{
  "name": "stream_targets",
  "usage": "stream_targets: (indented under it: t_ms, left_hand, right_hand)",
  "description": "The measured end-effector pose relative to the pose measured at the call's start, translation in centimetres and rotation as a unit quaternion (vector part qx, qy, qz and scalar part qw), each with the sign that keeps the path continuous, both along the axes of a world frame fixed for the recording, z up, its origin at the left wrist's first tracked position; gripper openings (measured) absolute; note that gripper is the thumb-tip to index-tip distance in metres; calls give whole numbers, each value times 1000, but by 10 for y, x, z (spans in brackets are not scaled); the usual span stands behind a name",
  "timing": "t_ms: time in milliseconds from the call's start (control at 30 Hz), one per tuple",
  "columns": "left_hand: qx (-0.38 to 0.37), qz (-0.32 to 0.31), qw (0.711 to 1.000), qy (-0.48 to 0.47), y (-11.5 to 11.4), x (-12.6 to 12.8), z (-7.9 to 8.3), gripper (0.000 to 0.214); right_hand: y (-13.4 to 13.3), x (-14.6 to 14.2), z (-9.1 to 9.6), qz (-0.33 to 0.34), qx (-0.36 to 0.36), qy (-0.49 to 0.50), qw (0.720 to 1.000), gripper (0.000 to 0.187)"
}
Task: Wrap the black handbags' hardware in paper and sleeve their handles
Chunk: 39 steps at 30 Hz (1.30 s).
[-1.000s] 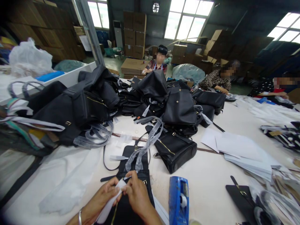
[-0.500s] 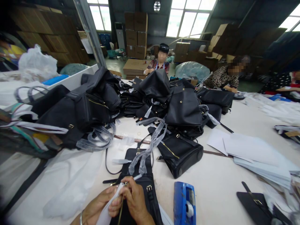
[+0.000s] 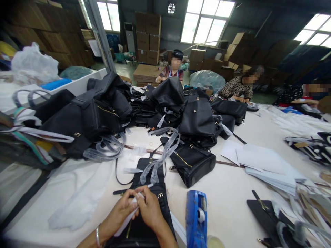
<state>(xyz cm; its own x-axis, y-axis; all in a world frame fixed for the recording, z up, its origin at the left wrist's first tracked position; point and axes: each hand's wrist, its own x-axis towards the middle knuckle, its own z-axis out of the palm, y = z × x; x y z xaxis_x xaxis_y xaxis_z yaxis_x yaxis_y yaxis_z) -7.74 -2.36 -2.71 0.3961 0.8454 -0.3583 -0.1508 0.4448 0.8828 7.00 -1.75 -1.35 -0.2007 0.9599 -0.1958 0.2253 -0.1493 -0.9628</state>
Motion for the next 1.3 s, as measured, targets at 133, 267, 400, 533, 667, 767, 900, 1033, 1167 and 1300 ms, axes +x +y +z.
stream_targets:
  t_ms: [133,267,400,533,667,767,900,1033,1167,1300]
  left_hand:
    - [-21,-9,1000,11,-6,-7,3,42]
    - [-84,-72,994,1,-15,-25,16,42]
    - [-103,-37,994,0,-25,-36,18,45]
    - [-106,12,994,-11,-30,-37,11,48]
    - [-99,31,995,-11,-31,-37,7,47]
    - [-99,43,994,-18,-32,-38,8,47]
    - [-95,51,994,-21,-32,-38,15,46]
    - [-98,44,994,-16,-33,-36,23,46]
    - [-107,37,993,-38,-32,-36,28,48]
    - [-143,33,989,-7,-29,-37,29,48]
  right_hand:
    - [5,-2,-5,14,-21,42,999,20]
    - [2,-2,-13,-60,8,27,998,21]
    - [-20,-12,-27,-129,-37,70,988,40]
    - [-55,-32,-39,-159,-74,107,979,44]
    - [-67,-49,-40,-157,-69,96,980,35]
    - [-63,-54,-35,-156,-69,71,983,30]
    - [-60,-58,-32,-162,-49,-4,986,23]
    - [-60,-64,-30,-180,-25,-82,980,14]
    - [-58,-66,-23,-166,13,-153,974,10]
    - [-59,-64,-22,-129,91,-266,951,9]
